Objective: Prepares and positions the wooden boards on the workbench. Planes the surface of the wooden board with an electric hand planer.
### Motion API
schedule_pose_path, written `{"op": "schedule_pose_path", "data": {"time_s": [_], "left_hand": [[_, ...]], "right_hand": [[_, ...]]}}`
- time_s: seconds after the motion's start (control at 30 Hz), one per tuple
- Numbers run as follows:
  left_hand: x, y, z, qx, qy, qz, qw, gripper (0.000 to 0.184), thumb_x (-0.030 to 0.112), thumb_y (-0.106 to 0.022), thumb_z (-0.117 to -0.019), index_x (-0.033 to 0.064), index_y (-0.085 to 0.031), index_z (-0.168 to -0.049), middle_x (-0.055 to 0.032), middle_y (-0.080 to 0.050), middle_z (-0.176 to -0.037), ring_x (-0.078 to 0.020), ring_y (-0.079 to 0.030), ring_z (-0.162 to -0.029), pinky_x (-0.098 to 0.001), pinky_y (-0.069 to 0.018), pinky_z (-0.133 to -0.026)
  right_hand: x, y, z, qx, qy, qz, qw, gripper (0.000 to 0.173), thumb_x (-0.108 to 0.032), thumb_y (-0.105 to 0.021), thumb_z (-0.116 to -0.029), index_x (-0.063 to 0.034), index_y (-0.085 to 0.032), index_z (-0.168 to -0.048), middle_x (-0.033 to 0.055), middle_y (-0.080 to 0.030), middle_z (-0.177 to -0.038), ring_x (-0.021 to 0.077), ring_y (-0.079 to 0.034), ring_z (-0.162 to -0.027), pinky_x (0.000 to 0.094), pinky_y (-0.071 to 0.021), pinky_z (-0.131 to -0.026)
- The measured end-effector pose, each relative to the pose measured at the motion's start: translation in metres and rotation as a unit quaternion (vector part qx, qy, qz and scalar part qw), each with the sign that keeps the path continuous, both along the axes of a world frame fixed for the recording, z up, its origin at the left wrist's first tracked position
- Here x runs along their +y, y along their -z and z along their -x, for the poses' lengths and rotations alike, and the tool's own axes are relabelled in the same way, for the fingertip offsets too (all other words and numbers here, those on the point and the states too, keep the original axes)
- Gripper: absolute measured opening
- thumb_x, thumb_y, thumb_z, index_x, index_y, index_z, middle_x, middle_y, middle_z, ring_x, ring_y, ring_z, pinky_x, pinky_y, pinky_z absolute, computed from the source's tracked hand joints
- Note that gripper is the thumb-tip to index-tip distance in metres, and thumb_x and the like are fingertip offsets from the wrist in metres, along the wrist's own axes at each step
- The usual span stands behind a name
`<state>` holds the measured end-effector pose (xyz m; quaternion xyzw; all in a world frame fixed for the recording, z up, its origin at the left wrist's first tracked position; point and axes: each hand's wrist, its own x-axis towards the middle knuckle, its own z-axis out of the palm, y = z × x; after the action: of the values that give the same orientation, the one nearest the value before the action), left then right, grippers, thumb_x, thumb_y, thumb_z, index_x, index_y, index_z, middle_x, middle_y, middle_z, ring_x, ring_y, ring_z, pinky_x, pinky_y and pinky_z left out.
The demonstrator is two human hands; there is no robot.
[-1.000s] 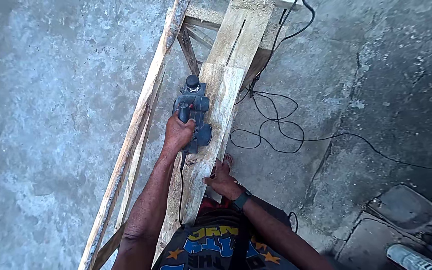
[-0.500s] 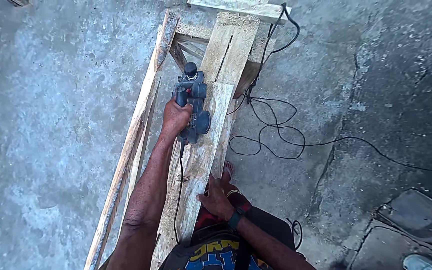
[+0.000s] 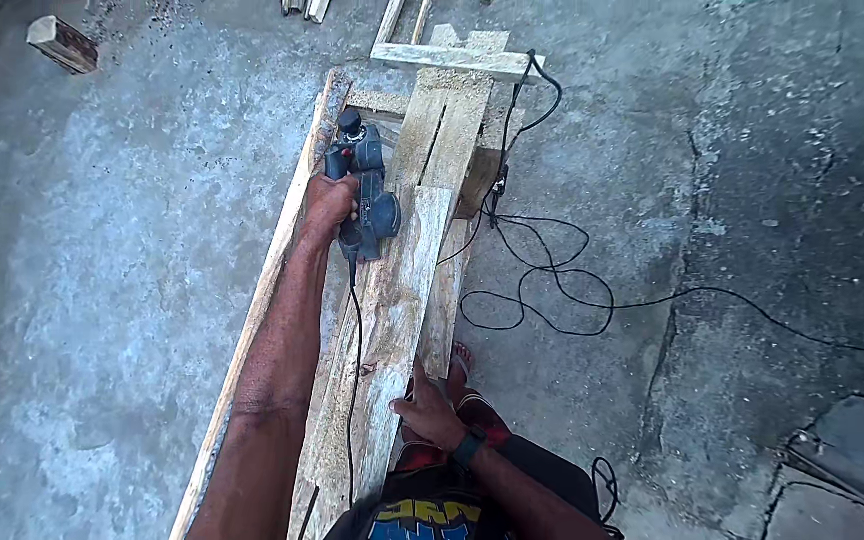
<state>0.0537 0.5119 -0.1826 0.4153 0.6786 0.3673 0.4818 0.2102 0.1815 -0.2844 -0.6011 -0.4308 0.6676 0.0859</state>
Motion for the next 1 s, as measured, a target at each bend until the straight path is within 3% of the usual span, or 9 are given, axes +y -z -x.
{"op": "schedule_pose_path", "data": {"time_s": [0.2,0.37,0.47,0.57,0.63,0.73,1.0], "left_hand": [[-0.092,-0.033,0.057,-0.023,-0.056,-0.022,0.998,0.011,0.010,-0.062,-0.0958,0.0058,-0.057,-0.105,-0.0019,-0.057,-0.065,-0.0121,-0.054,-0.044,-0.0292,-0.0534,-0.043],[-0.192,-0.034,0.079,-0.034,-0.085,-0.020,0.996,0.013,0.009,-0.063,-0.0955,0.0056,-0.058,-0.107,-0.0028,-0.057,-0.065,-0.0124,-0.054,-0.045,-0.0290,-0.0532,-0.044],[-0.242,-0.030,0.075,-0.062,-0.097,0.009,0.993,0.014,0.009,-0.062,-0.0986,0.0045,-0.058,-0.111,-0.0048,-0.056,-0.065,-0.0137,-0.054,-0.045,-0.0297,-0.0532,-0.044],[-0.277,-0.020,0.062,-0.070,-0.113,0.036,0.990,0.016,0.006,-0.063,-0.0978,0.0006,-0.058,-0.112,-0.0072,-0.058,-0.064,-0.0155,-0.056,-0.046,-0.0303,-0.0549,-0.047],[-0.293,-0.011,0.051,-0.072,-0.115,0.051,0.989,0.017,0.006,-0.064,-0.0965,-0.0004,-0.058,-0.112,-0.0078,-0.059,-0.064,-0.0159,-0.057,-0.046,-0.0307,-0.0553,-0.048],[-0.305,0.000,0.037,-0.061,-0.112,0.071,0.989,0.022,0.007,-0.065,-0.0956,-0.0012,-0.058,-0.115,-0.0078,-0.060,-0.066,-0.0165,-0.058,-0.047,-0.0322,-0.0564,-0.049],[-0.280,0.009,0.022,-0.013,-0.089,0.073,0.993,0.030,0.011,-0.068,-0.0917,0.0013,-0.059,-0.119,-0.0071,-0.063,-0.070,-0.0167,-0.061,-0.051,-0.0337,-0.0582,-0.054]], "right_hand": [[0.000,-0.009,0.000,-0.002,0.012,0.029,1.000,0.115,-0.019,-0.082,-0.0828,-0.0111,-0.002,-0.165,0.0211,-0.067,-0.121,0.0298,-0.073,-0.097,0.0490,-0.0604,-0.090],[-0.009,0.006,0.003,0.047,0.074,0.044,0.995,0.115,-0.010,-0.084,-0.0793,-0.0128,-0.006,-0.165,0.0194,-0.068,-0.119,0.0290,-0.074,-0.092,0.0474,-0.0636,-0.082],[-0.025,0.006,-0.006,0.102,0.075,0.037,0.991,0.093,-0.006,-0.078,-0.0837,-0.0048,-0.025,-0.160,0.0181,-0.068,-0.122,0.0259,-0.073,-0.095,0.0420,-0.0620,-0.087],[-0.050,0.016,-0.006,0.137,0.035,0.050,0.989,0.067,-0.010,-0.077,-0.0847,0.0004,-0.047,-0.143,0.0149,-0.070,-0.116,0.0235,-0.073,-0.094,0.0400,-0.0624,-0.087],[-0.060,0.022,-0.001,0.149,0.029,0.053,0.987,0.057,-0.011,-0.077,-0.0857,0.0021,-0.052,-0.135,0.0141,-0.071,-0.111,0.0231,-0.074,-0.093,0.0407,-0.0635,-0.087],[-0.058,0.026,-0.001,0.163,0.019,0.048,0.985,0.056,-0.011,-0.079,-0.0840,0.0022,-0.053,-0.131,0.0125,-0.072,-0.107,0.0220,-0.074,-0.091,0.0402,-0.0640,-0.087],[-0.046,0.017,0.008,0.138,0.066,0.034,0.988,0.069,-0.013,-0.080,-0.0849,-0.0005,-0.041,-0.141,0.0124,-0.071,-0.113,0.0211,-0.075,-0.090,0.0387,-0.0661,-0.080]]}}
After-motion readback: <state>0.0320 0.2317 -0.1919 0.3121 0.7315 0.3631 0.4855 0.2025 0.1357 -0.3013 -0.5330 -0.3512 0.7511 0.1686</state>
